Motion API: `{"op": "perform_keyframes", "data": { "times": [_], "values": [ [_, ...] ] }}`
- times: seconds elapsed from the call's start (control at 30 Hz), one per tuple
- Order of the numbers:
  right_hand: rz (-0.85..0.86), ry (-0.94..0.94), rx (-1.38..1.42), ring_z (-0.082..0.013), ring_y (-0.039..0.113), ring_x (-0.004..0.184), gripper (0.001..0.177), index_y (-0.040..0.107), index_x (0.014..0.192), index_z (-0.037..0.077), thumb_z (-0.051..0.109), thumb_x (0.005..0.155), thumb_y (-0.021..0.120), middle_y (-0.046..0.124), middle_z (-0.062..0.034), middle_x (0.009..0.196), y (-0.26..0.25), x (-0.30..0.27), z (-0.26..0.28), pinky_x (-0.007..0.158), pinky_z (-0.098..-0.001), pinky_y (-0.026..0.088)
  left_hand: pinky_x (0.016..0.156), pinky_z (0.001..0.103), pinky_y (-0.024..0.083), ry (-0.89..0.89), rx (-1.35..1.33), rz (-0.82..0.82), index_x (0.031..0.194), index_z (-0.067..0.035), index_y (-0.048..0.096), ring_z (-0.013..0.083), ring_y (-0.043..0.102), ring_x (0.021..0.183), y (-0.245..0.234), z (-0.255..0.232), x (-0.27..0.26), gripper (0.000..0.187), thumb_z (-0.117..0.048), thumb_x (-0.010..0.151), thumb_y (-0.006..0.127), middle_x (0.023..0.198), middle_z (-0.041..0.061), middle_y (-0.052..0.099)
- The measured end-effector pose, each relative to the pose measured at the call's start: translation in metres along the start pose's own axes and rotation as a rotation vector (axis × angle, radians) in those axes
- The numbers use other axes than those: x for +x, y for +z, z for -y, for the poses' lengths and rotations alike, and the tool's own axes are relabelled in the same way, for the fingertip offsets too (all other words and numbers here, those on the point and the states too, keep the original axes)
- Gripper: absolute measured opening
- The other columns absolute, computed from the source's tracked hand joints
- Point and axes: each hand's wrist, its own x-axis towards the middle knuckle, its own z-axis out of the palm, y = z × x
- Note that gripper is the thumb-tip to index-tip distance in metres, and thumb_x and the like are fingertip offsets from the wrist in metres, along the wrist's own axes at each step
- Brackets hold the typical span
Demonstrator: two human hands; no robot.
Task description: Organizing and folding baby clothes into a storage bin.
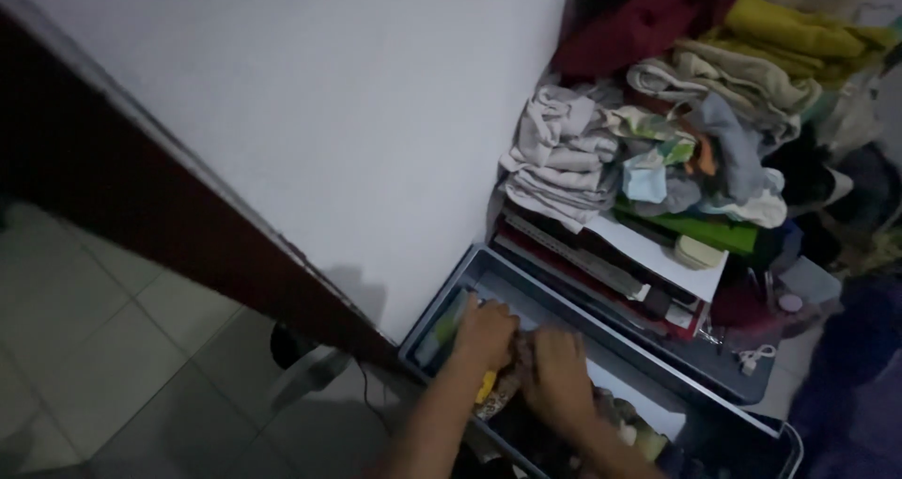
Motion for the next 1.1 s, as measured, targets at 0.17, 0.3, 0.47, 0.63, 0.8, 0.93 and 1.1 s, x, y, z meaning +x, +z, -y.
{"op": "perform_keyframes", "data": {
  "times": [0.17,0.3,0.47,0.63,0.8,0.93,1.1],
  "values": [
    [0.208,-0.276,-0.047,-0.0293,0.055,0.124,0.04,0.071,0.114,0.013,0.015,0.074,0.065,0.065,-0.0089,0.118,0.046,-0.054,0.009,0.113,-0.0569,0.034,0.109,0.057,0.03,0.006,0.015,0.124,0.106,-0.019,0.078,0.0275,0.062,0.117,0.003,-0.002,0.029,0.025,-0.035,0.095,0.063,0.112,0.008,0.073],
    [0.144,-0.508,-0.055,-0.0293,0.054,0.126,0.038,0.074,0.112,0.015,0.014,0.075,0.065,0.067,-0.0039,0.119,0.067,-0.06,0.013,0.106,-0.0727,0.024,0.106,0.058,0.03,-0.032,0.005,0.14,0.108,-0.018,0.075,0.0281,0.063,0.112,0.011,-0.006,0.035,0.02,-0.021,0.095,0.061,0.108,0.01,0.074],
    [0.256,-0.53,-0.012,-0.0236,0.055,0.125,0.04,0.076,0.118,0.016,0.01,0.08,0.064,0.068,-0.0031,0.12,0.037,-0.053,0.011,0.113,-0.0733,0.022,0.109,0.054,0.034,-0.059,-0.09,-0.083,0.112,-0.012,0.072,0.0293,0.06,0.119,0.015,-0.009,0.015,0.021,-0.023,0.095,0.064,0.115,0.011,0.072],
    [0.371,-0.367,0.359,-0.0236,0.061,0.129,0.035,0.078,0.109,0.017,0.007,0.077,0.069,0.07,-0.0048,0.121,-0.003,-0.045,0.007,0.127,-0.0642,0.024,0.112,0.059,0.03,-0.117,-0.235,-0.396,0.125,-0.005,0.061,0.0395,0.045,0.131,-0.022,-0.005,-0.035,0.049,-0.038,0.09,0.071,0.137,0.019,0.052],
    [0.031,0.094,0.114,-0.0471,0.041,0.129,0.091,0.039,0.145,0.005,0.037,0.073,0.085,0.036,-0.0262,0.149,-0.019,-0.021,0.02,0.105,-0.0584,0.033,0.115,0.059,0.024,-0.328,-0.39,-0.117,0.16,-0.021,0.017,0.0455,0.027,0.142,-0.037,-0.002,-0.076,0.118,-0.053,0.07,0.087,0.164,0.023,0.014],
    [0.305,0.204,0.065,-0.0367,0.039,0.139,0.114,0.03,0.156,0.014,0.053,0.066,0.088,0.035,-0.0159,0.158,-0.012,-0.019,0.023,0.113,-0.0561,0.031,0.113,0.06,0.028,-0.329,-0.312,-0.076,0.16,-0.027,0.012,0.0457,0.028,0.141,-0.034,-0.004,-0.083,0.121,-0.053,0.07,0.088,0.164,0.021,0.012],
    [0.365,0.15,-0.099,-0.0348,0.022,0.149,0.129,0.019,0.161,0.017,0.063,0.062,0.088,0.023,-0.0171,0.164,-0.025,-0.018,0.05,0.115,-0.0775,0.007,0.107,0.06,0.039,-0.392,-0.276,0.166,0.159,-0.033,0.001,0.0439,0.027,0.143,-0.08,-0.013,-0.088,0.136,-0.037,0.064,0.097,0.167,0.018,0.004]
  ]
}}
